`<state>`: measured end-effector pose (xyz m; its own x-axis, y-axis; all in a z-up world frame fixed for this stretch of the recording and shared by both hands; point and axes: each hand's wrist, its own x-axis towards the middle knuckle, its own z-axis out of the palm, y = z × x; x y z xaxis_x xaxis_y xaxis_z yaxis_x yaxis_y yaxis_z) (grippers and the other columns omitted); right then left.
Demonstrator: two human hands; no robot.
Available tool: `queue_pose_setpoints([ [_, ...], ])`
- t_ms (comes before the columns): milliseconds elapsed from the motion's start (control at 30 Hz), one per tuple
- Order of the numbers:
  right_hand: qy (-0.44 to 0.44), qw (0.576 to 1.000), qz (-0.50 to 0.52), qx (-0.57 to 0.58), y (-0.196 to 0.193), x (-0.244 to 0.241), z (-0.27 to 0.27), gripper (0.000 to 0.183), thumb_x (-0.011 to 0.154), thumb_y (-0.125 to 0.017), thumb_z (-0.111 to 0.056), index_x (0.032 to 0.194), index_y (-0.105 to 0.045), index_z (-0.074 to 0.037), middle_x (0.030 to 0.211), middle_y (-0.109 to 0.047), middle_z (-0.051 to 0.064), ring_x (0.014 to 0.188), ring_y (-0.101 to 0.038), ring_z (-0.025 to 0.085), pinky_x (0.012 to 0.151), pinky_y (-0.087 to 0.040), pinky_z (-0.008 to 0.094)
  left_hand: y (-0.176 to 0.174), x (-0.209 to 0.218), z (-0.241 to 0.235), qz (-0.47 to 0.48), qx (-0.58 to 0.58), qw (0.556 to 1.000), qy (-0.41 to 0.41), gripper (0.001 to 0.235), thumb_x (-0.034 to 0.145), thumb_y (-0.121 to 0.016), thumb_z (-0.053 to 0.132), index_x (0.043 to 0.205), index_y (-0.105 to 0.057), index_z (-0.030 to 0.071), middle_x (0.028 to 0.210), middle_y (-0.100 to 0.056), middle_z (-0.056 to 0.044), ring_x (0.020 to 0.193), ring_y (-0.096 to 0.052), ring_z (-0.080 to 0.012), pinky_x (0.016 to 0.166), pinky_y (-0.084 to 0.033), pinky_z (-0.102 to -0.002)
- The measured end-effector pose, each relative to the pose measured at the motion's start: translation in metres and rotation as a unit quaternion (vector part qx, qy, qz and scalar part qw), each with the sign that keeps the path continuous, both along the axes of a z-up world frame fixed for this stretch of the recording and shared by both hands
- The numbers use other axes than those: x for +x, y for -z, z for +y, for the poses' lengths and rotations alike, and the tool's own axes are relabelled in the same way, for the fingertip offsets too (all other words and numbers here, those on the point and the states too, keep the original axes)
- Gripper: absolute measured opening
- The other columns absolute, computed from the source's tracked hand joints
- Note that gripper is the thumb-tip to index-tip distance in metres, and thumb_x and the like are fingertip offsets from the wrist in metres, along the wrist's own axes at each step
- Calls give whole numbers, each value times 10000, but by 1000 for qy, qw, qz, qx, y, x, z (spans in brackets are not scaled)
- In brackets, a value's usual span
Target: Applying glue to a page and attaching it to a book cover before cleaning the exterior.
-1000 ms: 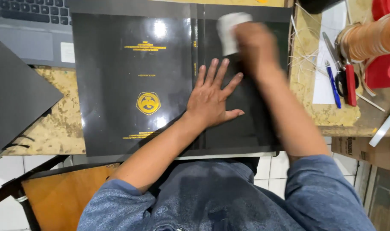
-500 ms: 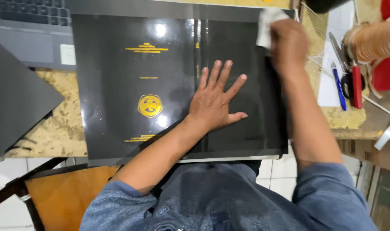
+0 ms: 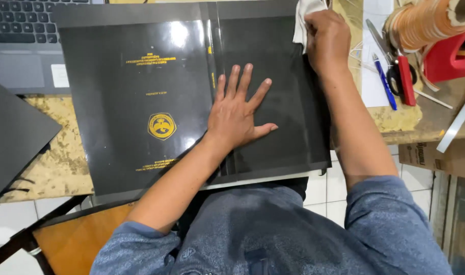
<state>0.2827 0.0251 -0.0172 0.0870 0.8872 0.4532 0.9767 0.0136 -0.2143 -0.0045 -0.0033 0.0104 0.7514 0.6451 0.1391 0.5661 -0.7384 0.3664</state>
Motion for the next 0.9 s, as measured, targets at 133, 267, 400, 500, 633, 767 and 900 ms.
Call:
queue_pose_setpoints([
  [133, 5, 999, -8, -47, -37, -47, -69, 223, 864, -646, 35, 1067, -712, -32, 993, -701, 154, 884, -617, 381, 791, -491, 448, 2, 4, 1, 7, -23, 1000, 3, 1052, 764, -738, 768, 1607, -397, 239, 1673, -197, -219, 1544, -165, -444, 1234, -163, -611],
  [267, 18, 995, -53, -88, -23, -84, -188, 136, 1032, -665, -274, 1137, -722, -207, 1030, -676, 103, 1055, -669, 319, 825, -545, 448, -5, 4, 5, 49, -61, 997, 20, 1078, 750, -702, 805, 1621, -348, 277, 1692, -171, -218, 1555, -158, -476, 1246, -145, -651],
  [400, -28, 995, -10, -100, -5, -56, -151, 164, 962, -682, -252, 1072, -774, -173, 1061, -709, 87, 1051, -670, 313, 929, -540, 434, -6, 2, 7, 50, -69, 996, 26, 1080, 752, -699, 802, 1619, -347, 261, 1687, -186, -234, 1551, -169, -492, 1240, -147, -660],
  [500, -43, 995, -87, -34, 23, -9, -44, 64, 970, -696, -199, 1003, -744, -173, 904, -660, 93, 912, -644, 318, 809, -536, 441, -3, 5, 6, 58, -76, 995, 25, 1077, 759, -683, 815, 1623, -338, 271, 1693, -169, -226, 1558, -146, -483, 1246, -131, -658],
  [633, -54, 996, -32, 63, 23, 17, 24, 50, 938, -716, -73, 962, -748, -103, 872, -657, 125, 872, -656, 361, 760, -539, 440, -3, 5, 4, 71, -75, 994, 25, 1068, 768, -687, 807, 1626, -337, 276, 1697, -154, -218, 1561, -130, -476, 1249, -114, -655],
  [767, -26, 992, 118, 23, -27, -12, -76, 139, 967, -761, -15, 1102, -771, -47, 960, -711, 192, 968, -659, 428, 849, -516, 508, -7, 1, 1, 86, -92, 992, 26, 1067, 785, -662, 795, 1632, -323, 242, 1702, -144, -221, 1572, -107, -451, 1262, -87, -635],
  [900, -113, 983, 117, -81, -42, -85, -175, 283, 972, -582, -5, 1222, -710, -30, 1203, -679, 238, 1225, -606, 449, 1074, -468, 506, 7, 7, 3, 70, -73, 995, 18, 1025, 872, -632, 688, 1642, -263, 122, 1704, -156, -226, 1579, -121, -427, 1274, -86, -605],
])
